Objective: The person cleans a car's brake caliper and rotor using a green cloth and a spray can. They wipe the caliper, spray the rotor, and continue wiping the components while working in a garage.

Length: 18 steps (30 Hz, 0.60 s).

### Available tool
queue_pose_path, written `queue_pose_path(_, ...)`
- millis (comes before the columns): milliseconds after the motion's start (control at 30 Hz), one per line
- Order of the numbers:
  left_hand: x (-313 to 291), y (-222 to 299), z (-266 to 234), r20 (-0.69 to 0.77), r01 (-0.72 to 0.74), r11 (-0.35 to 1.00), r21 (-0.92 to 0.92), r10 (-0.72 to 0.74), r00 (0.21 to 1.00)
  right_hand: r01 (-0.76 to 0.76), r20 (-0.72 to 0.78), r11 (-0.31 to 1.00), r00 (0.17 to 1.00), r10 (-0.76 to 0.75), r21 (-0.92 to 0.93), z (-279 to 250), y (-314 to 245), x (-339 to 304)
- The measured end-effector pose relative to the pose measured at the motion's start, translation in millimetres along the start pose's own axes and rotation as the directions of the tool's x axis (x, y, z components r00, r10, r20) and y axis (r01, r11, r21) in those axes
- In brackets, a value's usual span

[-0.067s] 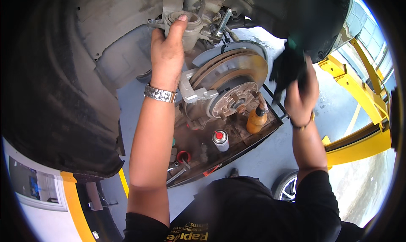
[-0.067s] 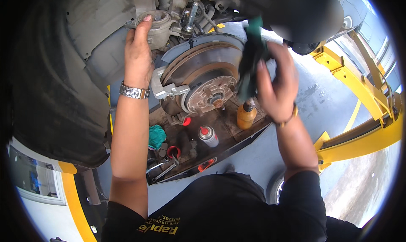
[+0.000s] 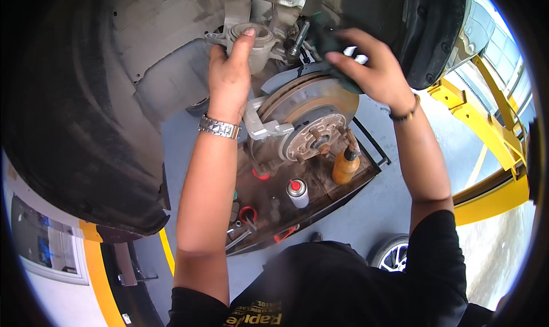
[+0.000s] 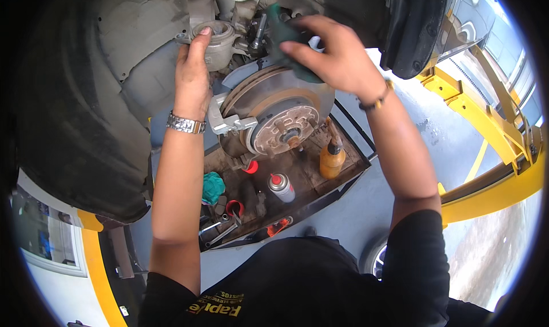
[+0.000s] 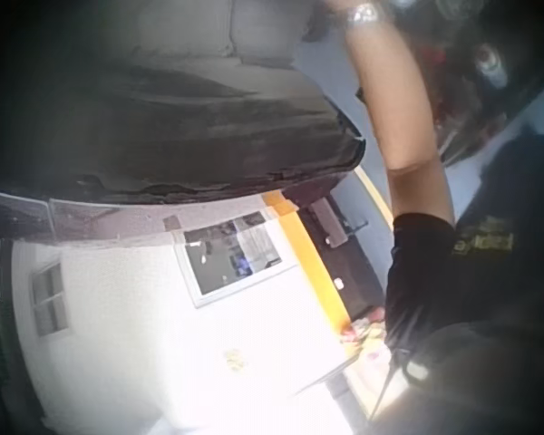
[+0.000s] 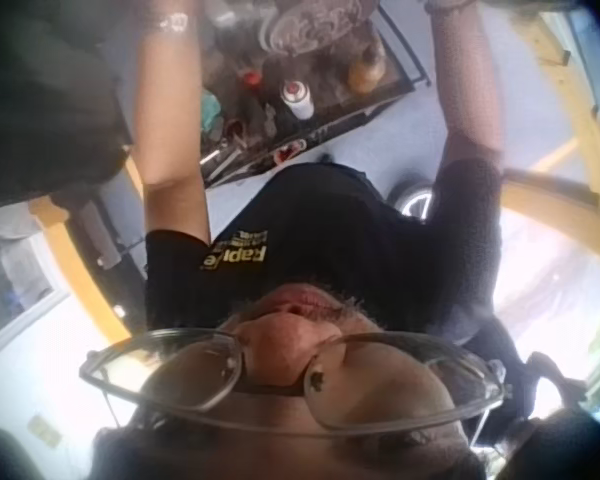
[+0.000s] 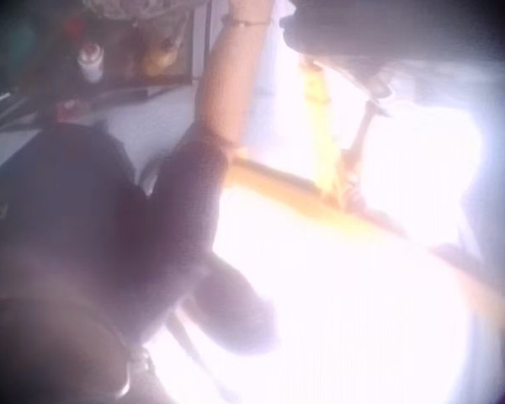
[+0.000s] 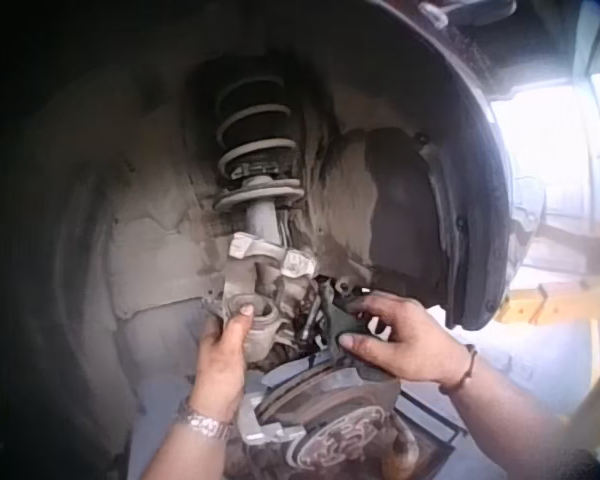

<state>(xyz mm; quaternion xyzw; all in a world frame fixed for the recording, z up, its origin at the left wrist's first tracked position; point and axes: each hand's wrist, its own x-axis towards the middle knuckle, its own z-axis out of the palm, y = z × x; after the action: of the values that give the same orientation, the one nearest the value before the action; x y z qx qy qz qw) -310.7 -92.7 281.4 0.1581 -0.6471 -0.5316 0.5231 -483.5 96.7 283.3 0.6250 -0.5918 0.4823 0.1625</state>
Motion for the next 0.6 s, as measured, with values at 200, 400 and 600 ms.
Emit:
queue_pose_path(200,-6,12,10,0.074,0.148,0.975,-0.163,-0.138,0.988,-0.262,0.505,0.961,0.843,0.186,0.084,14,19,54)
queue_pose_path(400,1,2,1,0.116,0.140,0.958,-0.249,-0.113,0.987,-0.076,0.229,0.994,0.969,0.091,-0.075,37,-1,53)
queue_pose_path(600,-8,10,11,0.068,-0.045,0.993,-0.113,0.053,0.996,-0.126,-0.072,0.992,0.990,0.124,-0.022,41,-2,39)
